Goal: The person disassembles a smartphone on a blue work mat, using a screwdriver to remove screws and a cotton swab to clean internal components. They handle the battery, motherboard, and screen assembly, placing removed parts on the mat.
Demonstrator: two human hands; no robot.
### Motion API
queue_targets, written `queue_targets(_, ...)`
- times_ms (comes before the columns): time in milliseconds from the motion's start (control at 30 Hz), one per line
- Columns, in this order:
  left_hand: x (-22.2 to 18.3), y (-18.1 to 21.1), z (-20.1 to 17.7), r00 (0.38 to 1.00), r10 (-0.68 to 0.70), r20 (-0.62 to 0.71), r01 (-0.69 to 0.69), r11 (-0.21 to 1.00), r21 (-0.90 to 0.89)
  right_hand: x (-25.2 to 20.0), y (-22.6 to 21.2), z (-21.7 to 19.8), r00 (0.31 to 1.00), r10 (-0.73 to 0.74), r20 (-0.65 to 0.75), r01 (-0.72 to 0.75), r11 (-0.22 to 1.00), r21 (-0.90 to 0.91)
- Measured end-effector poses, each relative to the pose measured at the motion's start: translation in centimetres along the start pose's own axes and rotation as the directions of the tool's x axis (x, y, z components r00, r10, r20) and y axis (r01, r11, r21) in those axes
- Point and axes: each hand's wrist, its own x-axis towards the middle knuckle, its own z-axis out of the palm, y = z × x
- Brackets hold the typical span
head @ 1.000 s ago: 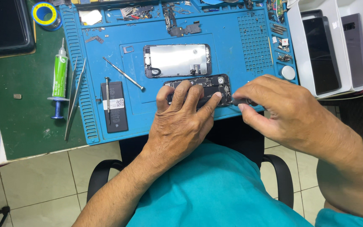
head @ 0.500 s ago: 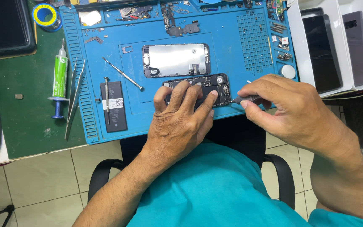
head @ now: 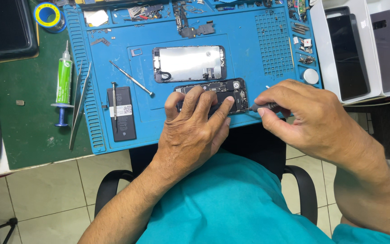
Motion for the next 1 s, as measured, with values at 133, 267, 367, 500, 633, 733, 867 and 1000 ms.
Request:
queue_targets(133,0.2,0.3,0.1,1.000,0.002,-0.005,-0.002,1.000,0.018,0.1,-0.7,0.2,0.996,-0.087,0.031,0.088,0.996,-0.033)
queue_targets(267,-0.2,0.2,-0.3,1.000,-0.010,-0.022,0.010,1.000,0.022,0.3,-1.0,1.0,0.988,-0.052,0.142,0.097,0.939,-0.329)
queue_targets(367,-0.4,0.2,-0.3,0.999,-0.020,-0.048,0.021,1.000,0.013,0.6,-0.6,0.9,0.981,-0.070,0.180,0.122,0.946,-0.299)
queue_targets(500,-0.6,0.3,-0.8,0.989,-0.090,-0.120,0.090,0.996,-0.004,0.4,-0.1,0.5,0.981,-0.042,0.190,0.108,0.930,-0.352)
queue_targets(633,-1.3,-1.9,-3.8,0.948,-0.285,-0.143,0.300,0.949,0.101,-0.1,0.6,0.7,0.991,-0.049,0.127,0.086,0.948,-0.306)
queue_targets(733,-2.6,-4.5,-5.7,0.875,-0.457,-0.160,0.482,0.788,0.383,-0.1,0.6,0.9,0.988,-0.110,0.108,0.127,0.979,-0.158)
queue_targets(867,-3.8,-7.6,-6.5,0.841,-0.533,-0.092,0.533,0.787,0.310,-0.2,0.7,0.9,0.991,-0.094,0.091,0.110,0.975,-0.195)
queue_targets(1000,-3.8,-8.8,-7.3,0.824,-0.565,-0.043,0.543,0.764,0.350,-0.5,0.9,1.2,0.994,-0.089,0.069,0.101,0.976,-0.194)
